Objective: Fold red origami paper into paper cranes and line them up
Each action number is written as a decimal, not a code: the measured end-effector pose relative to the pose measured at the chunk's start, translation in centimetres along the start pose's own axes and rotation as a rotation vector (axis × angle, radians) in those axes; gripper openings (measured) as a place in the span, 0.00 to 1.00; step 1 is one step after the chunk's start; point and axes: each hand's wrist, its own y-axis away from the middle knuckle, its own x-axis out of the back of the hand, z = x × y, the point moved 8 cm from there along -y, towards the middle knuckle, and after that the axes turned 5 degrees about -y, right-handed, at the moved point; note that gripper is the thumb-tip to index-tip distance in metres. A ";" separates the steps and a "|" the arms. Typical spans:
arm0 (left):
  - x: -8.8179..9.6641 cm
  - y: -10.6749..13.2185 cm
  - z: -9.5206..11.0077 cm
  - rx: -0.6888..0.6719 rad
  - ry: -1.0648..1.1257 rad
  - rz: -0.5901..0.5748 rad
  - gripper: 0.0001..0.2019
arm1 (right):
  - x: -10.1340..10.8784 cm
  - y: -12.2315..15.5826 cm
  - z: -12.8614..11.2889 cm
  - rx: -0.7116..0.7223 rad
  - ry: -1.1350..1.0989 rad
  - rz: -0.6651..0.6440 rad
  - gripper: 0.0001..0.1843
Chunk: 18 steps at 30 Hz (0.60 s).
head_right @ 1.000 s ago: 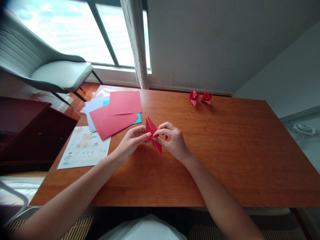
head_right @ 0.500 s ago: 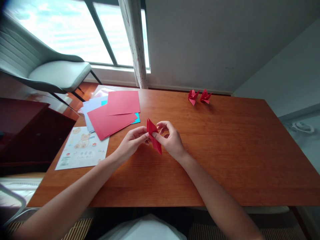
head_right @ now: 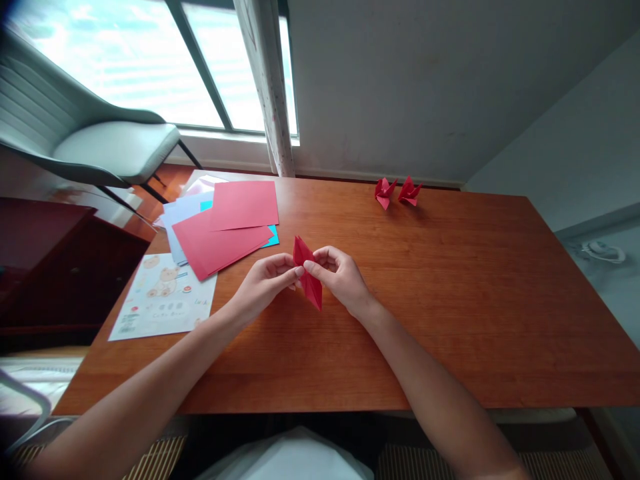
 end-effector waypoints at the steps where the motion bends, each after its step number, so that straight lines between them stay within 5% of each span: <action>1: 0.1 0.0 0.0 0.003 0.000 0.009 0.17 | -0.1 0.0 -0.1 -0.007 0.003 -0.009 0.18; 18: 0.6 -0.3 -0.5 0.033 0.077 -0.004 0.16 | 0.1 0.1 -0.7 -0.008 0.012 -0.131 0.13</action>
